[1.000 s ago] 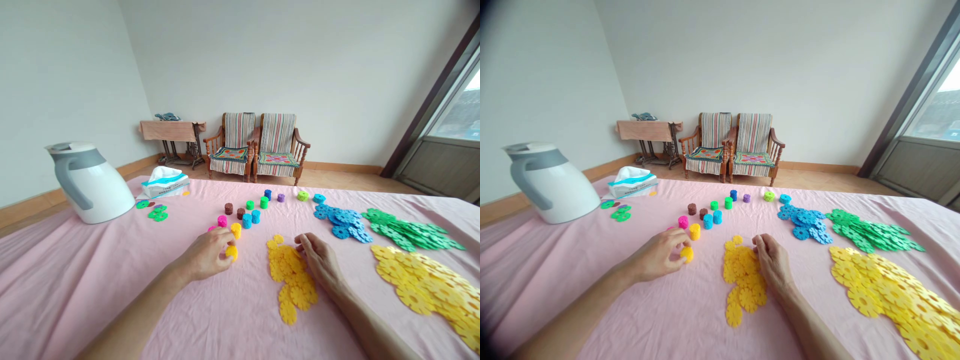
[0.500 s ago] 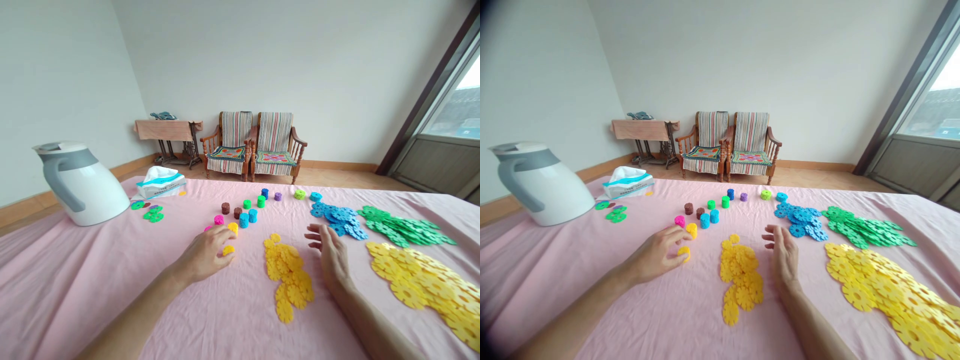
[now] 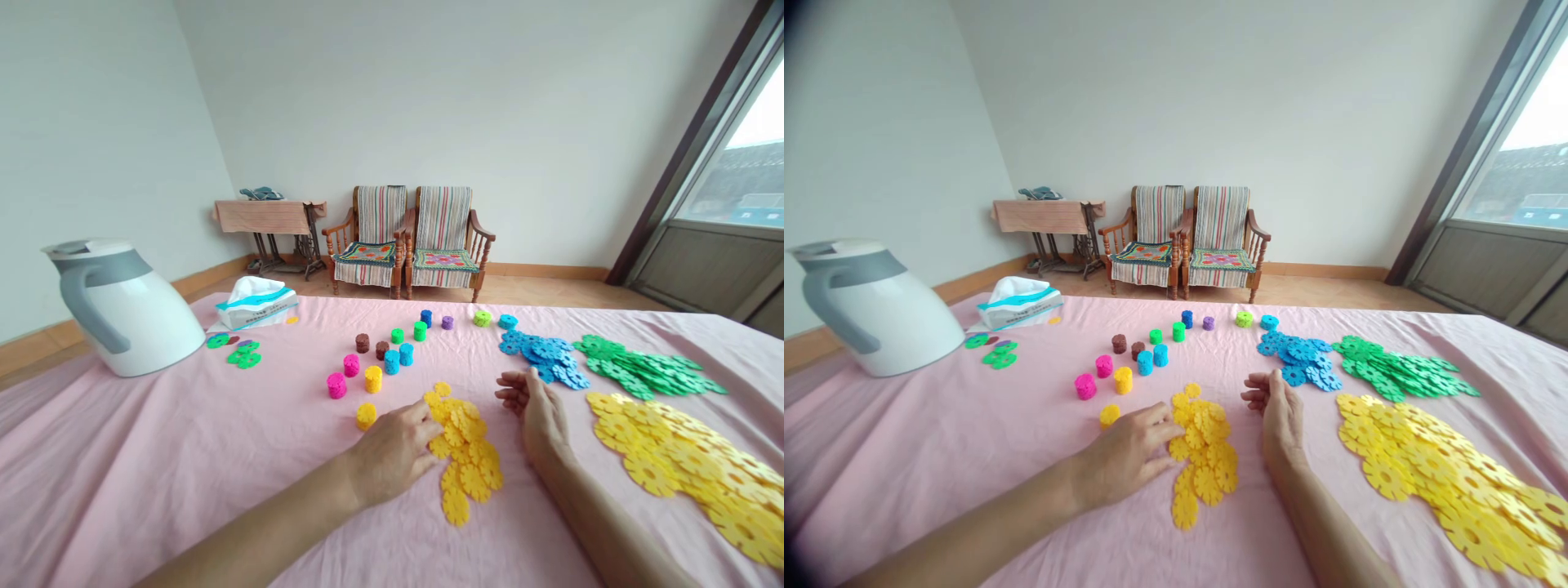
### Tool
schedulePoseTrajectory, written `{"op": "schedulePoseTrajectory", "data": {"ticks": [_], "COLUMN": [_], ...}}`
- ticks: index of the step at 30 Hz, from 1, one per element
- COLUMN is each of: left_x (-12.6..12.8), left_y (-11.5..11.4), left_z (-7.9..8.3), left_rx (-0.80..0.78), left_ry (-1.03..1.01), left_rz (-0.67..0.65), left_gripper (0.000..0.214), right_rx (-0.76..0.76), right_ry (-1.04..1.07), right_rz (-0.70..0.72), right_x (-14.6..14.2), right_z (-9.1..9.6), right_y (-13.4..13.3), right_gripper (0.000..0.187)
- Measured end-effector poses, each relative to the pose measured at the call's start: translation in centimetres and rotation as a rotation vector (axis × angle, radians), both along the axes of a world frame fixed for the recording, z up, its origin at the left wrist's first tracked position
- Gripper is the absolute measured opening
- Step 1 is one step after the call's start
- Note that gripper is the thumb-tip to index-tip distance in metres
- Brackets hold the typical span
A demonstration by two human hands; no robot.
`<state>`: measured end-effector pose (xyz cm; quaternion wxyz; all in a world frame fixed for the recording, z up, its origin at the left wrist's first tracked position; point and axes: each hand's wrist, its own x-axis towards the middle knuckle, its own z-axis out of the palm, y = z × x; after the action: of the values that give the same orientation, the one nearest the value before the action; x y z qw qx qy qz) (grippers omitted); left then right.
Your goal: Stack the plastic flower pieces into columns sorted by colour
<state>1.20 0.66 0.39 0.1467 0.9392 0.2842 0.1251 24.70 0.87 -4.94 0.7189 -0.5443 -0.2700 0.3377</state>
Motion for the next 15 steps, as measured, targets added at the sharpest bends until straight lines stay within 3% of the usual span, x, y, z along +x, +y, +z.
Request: {"op": "schedulePoseTrajectory", "data": {"ticks": [9, 15], "left_x": [1.1, 0.9], "left_y": [0.5, 0.2], "left_z": [0.4, 1.0], "left_rx": [0.103, 0.091], "left_ry": [0.143, 0.083], "left_rz": [-0.065, -0.043], "left_gripper": [0.010, 0.008], "right_rx": [0.000, -0.020], "right_ry": [-0.099, -0.116], "right_rz": [0.016, 0.037], "right_x": [-0.4, -0.4], "right_z": [0.5, 0.6], "right_y": [-0.3, -0.4], "right_gripper": [0.046, 0.048]}}
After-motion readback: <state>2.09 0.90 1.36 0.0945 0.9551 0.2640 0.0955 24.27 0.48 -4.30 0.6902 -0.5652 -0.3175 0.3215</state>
